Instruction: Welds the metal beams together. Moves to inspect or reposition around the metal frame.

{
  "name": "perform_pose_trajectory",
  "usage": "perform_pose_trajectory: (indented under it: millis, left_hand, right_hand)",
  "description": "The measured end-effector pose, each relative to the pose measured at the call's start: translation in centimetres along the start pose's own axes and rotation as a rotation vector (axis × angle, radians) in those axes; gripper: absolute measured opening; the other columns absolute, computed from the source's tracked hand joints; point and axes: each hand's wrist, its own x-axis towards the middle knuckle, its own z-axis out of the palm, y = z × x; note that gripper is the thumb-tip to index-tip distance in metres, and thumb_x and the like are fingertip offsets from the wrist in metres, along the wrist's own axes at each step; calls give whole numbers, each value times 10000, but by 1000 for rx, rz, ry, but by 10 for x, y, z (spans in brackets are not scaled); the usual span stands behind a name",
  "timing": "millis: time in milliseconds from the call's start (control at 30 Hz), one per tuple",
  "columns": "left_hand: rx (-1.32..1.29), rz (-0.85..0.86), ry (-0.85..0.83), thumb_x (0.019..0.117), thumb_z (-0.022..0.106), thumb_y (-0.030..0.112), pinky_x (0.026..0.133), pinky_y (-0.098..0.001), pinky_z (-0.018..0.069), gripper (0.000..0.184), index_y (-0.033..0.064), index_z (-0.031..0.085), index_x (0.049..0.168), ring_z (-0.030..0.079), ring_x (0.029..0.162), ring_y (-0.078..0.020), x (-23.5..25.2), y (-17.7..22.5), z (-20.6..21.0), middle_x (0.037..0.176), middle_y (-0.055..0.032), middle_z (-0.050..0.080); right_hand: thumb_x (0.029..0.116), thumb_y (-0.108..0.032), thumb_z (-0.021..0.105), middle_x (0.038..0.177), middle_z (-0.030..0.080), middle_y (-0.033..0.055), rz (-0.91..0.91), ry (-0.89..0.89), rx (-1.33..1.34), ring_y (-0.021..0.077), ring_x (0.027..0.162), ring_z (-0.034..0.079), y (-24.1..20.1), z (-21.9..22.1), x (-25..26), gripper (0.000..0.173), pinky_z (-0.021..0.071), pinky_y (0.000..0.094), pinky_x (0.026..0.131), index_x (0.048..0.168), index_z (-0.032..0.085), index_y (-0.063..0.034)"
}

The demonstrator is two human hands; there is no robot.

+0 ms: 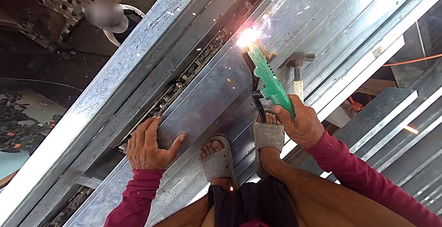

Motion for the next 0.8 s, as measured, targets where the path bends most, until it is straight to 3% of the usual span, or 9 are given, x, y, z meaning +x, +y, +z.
perform_pose_trajectory:
  millis: [800]
  left_hand:
    - [-10,4,-1,858,477,808,965,-561,476,914,69,601,1381,612,1227,-410,0,-1,0,1380,-226,619]
  right_hand:
    - [1027,-563,484,710,620,16,-5,16,-5,134,598,619,3,3,-2,567,534,345,546,1230,586,-43]
